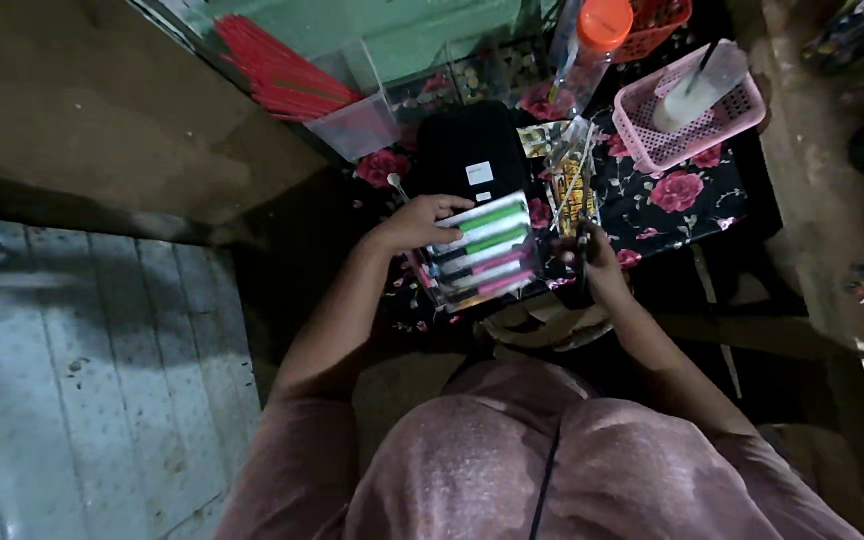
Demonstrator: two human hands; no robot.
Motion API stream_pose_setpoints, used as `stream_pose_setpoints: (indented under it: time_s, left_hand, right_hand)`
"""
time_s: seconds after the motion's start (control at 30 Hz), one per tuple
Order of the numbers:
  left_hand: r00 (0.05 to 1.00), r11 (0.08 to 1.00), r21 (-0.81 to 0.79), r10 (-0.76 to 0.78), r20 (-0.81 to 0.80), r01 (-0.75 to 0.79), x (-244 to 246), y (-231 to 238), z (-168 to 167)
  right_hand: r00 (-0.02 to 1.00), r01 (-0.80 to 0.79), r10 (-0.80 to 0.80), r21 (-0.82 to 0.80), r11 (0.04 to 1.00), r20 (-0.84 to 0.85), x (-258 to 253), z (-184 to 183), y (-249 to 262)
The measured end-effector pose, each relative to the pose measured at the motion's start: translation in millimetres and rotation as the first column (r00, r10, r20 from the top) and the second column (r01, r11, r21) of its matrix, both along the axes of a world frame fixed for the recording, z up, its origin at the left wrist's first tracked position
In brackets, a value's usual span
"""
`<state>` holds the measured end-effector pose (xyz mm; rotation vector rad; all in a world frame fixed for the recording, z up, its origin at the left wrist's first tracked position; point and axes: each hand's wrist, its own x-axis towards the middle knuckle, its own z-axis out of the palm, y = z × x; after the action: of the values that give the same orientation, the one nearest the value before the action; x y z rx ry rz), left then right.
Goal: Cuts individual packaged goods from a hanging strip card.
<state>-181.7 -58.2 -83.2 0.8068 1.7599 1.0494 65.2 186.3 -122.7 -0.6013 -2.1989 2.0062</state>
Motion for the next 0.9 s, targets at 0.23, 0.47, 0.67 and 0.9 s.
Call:
stream_pose_setpoints:
  time_s: [0.23,0.47,0.67,0.9]
  left_hand:
    - [0.971,0.953,0.242,0.212,-0.109,-0.181,17.6,5.3,41.7]
    - [0.979,0.909,0.404,0.162,-0.125,-0.099,31.4,-18.5,29.0]
    - [0.962,0.935,0.352,0.132,-0.237,-0.042,-5.2,-42.6,42.0]
    - [0.976,0.966,0.256,0.037,-0.216,0.02,-31.0,-56.2,57.4]
  right_hand:
    - [0.966,0.235,-0.259,-0.499,0.834,0.022,-34.1,29.1,-57.7]
    - [0.92,0.283,-0.38,-0.509,0.813,-0.094,-26.4,30.4,-78.2]
    - [0.977,-0.152,0.138,0.076,0.985,0.159,37.8,38.6,-10.7]
    - [0.737,-0.555,0.528,-0.07,0.829,0.422,85.1,67.8,-11.7]
